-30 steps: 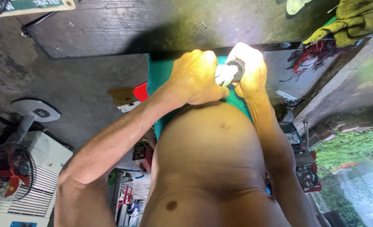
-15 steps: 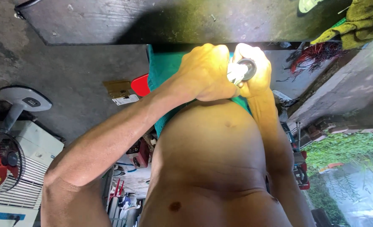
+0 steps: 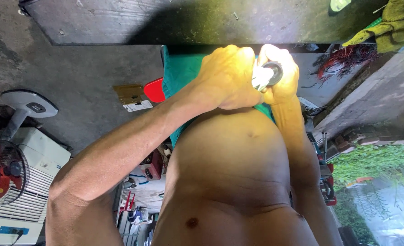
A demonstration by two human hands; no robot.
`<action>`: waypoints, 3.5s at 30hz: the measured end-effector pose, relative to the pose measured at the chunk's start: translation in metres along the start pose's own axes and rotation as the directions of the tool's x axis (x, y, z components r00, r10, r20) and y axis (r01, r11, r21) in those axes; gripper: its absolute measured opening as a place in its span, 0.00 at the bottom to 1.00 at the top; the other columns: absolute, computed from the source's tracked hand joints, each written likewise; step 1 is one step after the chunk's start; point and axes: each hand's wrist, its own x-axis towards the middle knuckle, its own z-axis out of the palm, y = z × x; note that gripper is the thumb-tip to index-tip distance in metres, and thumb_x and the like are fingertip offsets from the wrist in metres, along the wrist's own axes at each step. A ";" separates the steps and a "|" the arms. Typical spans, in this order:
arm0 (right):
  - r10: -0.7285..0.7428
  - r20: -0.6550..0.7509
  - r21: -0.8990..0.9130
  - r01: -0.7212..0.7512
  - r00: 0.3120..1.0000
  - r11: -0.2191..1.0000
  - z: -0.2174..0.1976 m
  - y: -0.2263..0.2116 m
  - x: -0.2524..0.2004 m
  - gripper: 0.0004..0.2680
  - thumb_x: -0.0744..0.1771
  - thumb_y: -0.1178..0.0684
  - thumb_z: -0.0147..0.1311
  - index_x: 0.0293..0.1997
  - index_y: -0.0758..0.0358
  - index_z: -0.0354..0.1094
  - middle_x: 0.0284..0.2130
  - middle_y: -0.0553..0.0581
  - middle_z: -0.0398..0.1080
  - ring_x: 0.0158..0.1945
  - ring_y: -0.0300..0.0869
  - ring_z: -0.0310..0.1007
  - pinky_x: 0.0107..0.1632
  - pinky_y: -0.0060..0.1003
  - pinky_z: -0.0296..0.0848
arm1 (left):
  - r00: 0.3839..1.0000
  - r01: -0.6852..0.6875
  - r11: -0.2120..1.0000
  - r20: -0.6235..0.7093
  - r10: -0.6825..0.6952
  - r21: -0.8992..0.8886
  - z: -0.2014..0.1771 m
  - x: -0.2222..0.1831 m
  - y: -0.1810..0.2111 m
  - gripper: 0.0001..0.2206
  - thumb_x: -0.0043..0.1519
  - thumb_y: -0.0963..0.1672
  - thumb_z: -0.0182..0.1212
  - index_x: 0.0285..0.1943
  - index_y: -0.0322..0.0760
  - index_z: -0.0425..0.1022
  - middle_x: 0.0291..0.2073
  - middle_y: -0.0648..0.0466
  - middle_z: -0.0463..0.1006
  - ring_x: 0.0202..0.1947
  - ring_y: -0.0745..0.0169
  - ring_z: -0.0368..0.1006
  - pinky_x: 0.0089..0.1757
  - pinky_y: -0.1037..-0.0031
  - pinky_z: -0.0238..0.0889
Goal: Disassembling a small electronic motor assembly using a screwdriver to pry the casing apart.
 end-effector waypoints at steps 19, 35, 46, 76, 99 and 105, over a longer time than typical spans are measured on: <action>-0.614 0.451 -0.659 0.706 0.648 0.260 0.015 0.005 -0.023 0.10 0.69 0.62 0.41 0.32 0.77 0.68 0.32 0.66 0.67 0.32 0.49 0.60 0.37 0.40 0.62 | 0.937 -0.211 0.974 -0.267 0.226 0.084 0.025 0.003 -0.032 0.16 0.37 0.48 0.73 0.27 0.33 0.78 0.21 0.45 0.80 0.18 0.40 0.71 0.27 0.59 0.68; -0.729 0.446 -0.682 0.724 0.520 0.099 0.010 0.014 -0.026 0.09 0.68 0.61 0.40 0.31 0.74 0.66 0.28 0.66 0.67 0.27 0.50 0.59 0.35 0.43 0.62 | 0.931 -0.275 0.958 -0.225 0.287 0.083 0.032 0.007 -0.034 0.23 0.43 0.52 0.81 0.37 0.30 0.81 0.24 0.42 0.80 0.29 0.41 0.81 0.34 0.62 0.76; -0.696 0.718 -0.526 0.638 -0.021 -0.562 0.002 0.012 -0.002 0.08 0.72 0.64 0.45 0.33 0.66 0.64 0.28 0.52 0.68 0.23 0.42 0.70 0.29 0.34 0.65 | 0.907 -0.294 0.951 -0.284 0.311 0.101 0.045 0.015 -0.041 0.23 0.44 0.53 0.79 0.37 0.33 0.80 0.23 0.44 0.79 0.27 0.40 0.80 0.34 0.60 0.75; -0.811 0.457 -0.503 0.858 0.364 0.102 -0.008 0.033 0.012 0.12 0.69 0.54 0.45 0.27 0.67 0.66 0.22 0.60 0.69 0.20 0.50 0.67 0.29 0.41 0.70 | 0.712 -0.436 0.840 -0.446 0.541 0.323 0.069 0.024 -0.063 0.24 0.49 0.57 0.70 0.37 0.38 0.69 0.22 0.47 0.76 0.24 0.39 0.76 0.32 0.53 0.70; -0.685 0.310 -0.614 0.689 0.659 0.385 0.010 0.022 -0.017 0.09 0.67 0.58 0.37 0.35 0.74 0.64 0.32 0.63 0.65 0.33 0.45 0.58 0.39 0.38 0.64 | 0.302 -0.264 0.624 -0.551 0.778 0.736 0.063 0.021 -0.055 0.05 0.56 0.41 0.52 0.34 0.33 0.71 0.21 0.50 0.65 0.20 0.50 0.66 0.33 0.62 0.58; -0.712 0.349 -0.575 0.739 0.610 0.352 0.006 0.029 -0.010 0.09 0.66 0.60 0.38 0.32 0.76 0.63 0.33 0.68 0.65 0.34 0.48 0.59 0.40 0.40 0.65 | 0.306 -0.297 0.611 -0.533 0.789 0.734 0.062 0.021 -0.057 0.06 0.57 0.39 0.49 0.33 0.33 0.73 0.20 0.51 0.66 0.20 0.51 0.67 0.32 0.62 0.58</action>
